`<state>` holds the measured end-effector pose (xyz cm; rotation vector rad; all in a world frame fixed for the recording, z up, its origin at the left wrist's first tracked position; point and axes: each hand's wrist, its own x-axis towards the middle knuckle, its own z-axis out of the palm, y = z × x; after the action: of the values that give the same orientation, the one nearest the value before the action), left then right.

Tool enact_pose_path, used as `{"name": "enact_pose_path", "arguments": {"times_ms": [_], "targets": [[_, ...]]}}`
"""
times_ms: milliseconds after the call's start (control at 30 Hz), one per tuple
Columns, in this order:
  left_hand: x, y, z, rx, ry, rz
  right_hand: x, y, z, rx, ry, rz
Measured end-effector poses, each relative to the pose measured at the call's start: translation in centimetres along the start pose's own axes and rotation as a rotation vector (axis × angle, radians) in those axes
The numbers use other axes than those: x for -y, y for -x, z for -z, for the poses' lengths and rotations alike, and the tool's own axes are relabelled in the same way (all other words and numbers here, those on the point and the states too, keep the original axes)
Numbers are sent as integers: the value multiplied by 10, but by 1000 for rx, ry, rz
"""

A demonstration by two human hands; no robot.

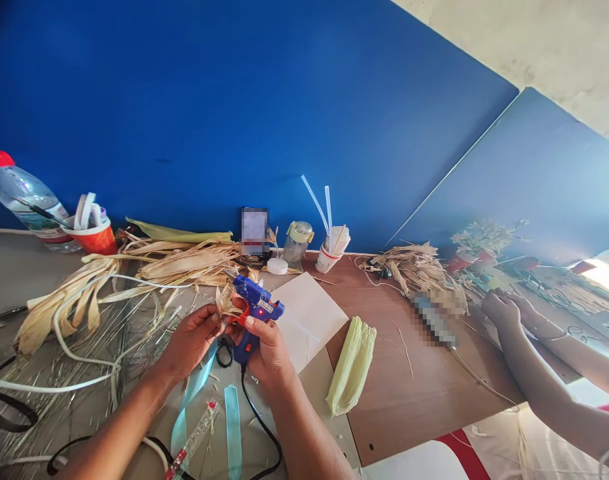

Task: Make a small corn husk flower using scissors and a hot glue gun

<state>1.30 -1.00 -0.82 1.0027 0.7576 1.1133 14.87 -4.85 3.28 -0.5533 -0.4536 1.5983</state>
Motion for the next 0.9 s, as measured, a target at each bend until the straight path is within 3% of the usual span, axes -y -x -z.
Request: {"name": "enact_pose_path", "arguments": {"times_ms": [900], "targets": [[-2,0,3,-74,-107,-45,12,4,-4,-29,160,-5]]}}
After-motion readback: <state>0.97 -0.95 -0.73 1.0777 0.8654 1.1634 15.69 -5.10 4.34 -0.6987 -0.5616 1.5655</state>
